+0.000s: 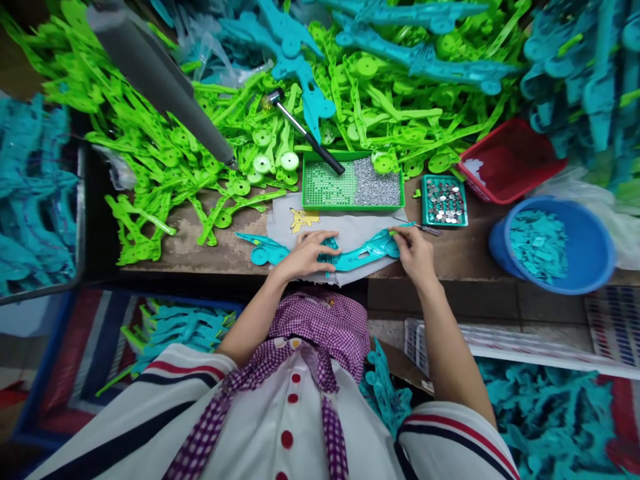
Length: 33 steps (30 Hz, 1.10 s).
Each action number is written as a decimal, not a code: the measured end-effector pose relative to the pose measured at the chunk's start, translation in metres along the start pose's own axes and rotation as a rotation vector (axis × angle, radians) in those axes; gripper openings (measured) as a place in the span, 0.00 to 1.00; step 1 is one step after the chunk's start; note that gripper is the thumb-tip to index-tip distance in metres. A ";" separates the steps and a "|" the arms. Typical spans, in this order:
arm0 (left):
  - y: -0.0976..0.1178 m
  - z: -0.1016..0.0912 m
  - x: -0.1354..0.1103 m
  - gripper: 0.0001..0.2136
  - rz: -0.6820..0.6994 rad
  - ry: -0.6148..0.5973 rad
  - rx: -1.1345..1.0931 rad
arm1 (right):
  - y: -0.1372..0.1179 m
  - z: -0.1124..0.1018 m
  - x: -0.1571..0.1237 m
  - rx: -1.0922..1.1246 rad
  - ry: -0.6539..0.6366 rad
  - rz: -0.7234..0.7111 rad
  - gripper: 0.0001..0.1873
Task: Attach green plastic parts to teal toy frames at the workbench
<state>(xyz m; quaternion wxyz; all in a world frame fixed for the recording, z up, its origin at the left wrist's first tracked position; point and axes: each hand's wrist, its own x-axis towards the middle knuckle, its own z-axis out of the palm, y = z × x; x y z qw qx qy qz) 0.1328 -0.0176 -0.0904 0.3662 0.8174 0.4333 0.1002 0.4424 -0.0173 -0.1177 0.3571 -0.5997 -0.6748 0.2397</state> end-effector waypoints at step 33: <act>0.003 0.000 -0.001 0.17 0.041 -0.001 0.023 | -0.008 -0.013 0.014 -0.482 -0.164 -0.132 0.16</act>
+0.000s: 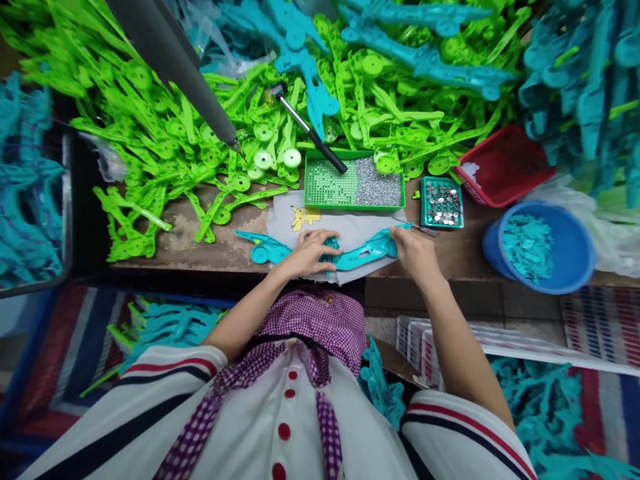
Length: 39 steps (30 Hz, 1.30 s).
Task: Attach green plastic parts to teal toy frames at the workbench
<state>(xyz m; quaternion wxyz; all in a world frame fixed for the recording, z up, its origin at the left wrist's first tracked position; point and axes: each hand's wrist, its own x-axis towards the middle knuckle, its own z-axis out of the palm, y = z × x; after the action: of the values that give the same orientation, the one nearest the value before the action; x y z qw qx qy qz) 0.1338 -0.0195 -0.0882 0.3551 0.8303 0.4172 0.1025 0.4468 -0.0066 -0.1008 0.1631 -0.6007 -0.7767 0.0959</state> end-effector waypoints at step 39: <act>0.063 -0.051 -0.073 0.28 0.666 0.615 0.522 | 0.003 -0.076 -0.132 0.402 0.747 0.539 0.15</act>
<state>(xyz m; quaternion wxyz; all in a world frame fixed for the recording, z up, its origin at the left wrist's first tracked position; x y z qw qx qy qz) 0.1034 -0.0747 0.0001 -0.0546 0.9105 0.2273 0.3412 0.5074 -0.1362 -0.0497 0.5121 -0.7300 -0.4485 0.0609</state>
